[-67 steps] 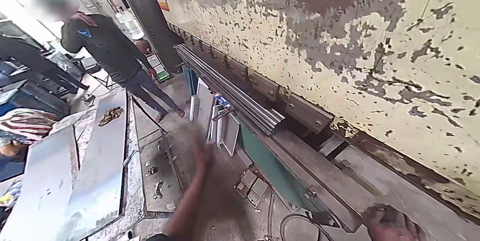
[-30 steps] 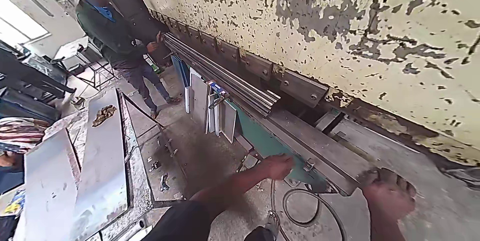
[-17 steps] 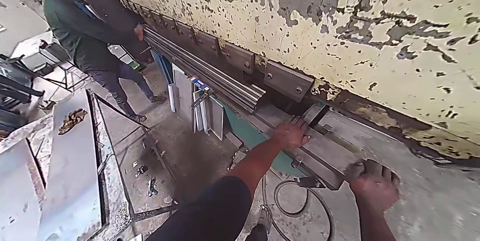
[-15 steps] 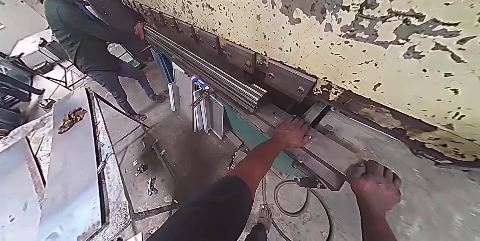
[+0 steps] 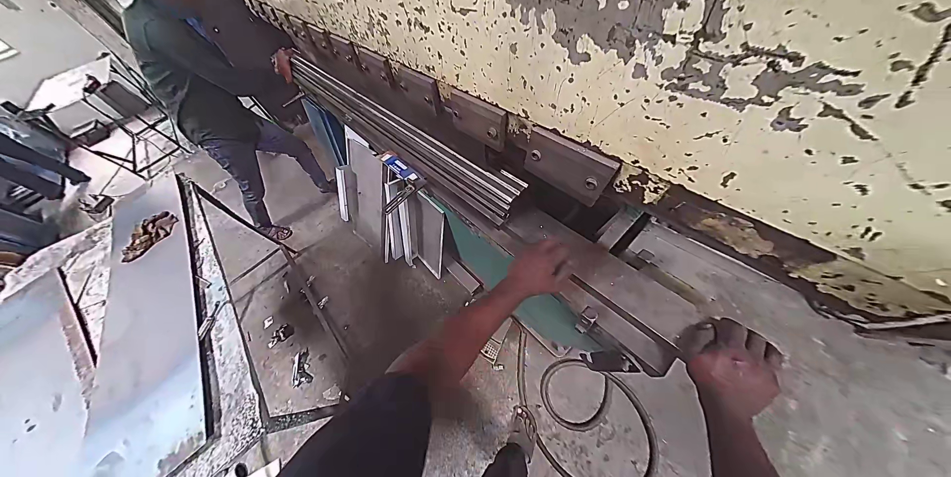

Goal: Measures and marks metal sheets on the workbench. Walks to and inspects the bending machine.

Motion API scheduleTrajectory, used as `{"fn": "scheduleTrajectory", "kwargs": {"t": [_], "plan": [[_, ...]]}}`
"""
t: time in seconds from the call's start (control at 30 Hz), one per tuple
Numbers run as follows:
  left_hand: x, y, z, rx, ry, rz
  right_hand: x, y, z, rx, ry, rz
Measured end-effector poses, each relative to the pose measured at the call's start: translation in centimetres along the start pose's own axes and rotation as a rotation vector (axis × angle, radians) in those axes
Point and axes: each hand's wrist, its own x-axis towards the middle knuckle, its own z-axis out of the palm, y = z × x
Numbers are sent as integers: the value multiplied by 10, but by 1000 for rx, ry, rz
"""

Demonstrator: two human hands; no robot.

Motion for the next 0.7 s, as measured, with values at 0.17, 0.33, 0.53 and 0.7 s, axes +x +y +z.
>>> {"fn": "scheduleTrajectory", "kwargs": {"t": [0.17, 0.33, 0.53, 0.7], "plan": [[-39, -86, -67, 203, 207, -398, 0, -5, -4, 17, -18, -6], [-21, -105, -103, 388, -83, -405, 0, -1, -6, -3, -35, 17], [9, -80, -107, 497, -252, -361, 0, 0, -1, -16, -33, 13], [26, -81, -102, 506, -308, -407, 0, -2, -5, 3, -32, 14]]}}
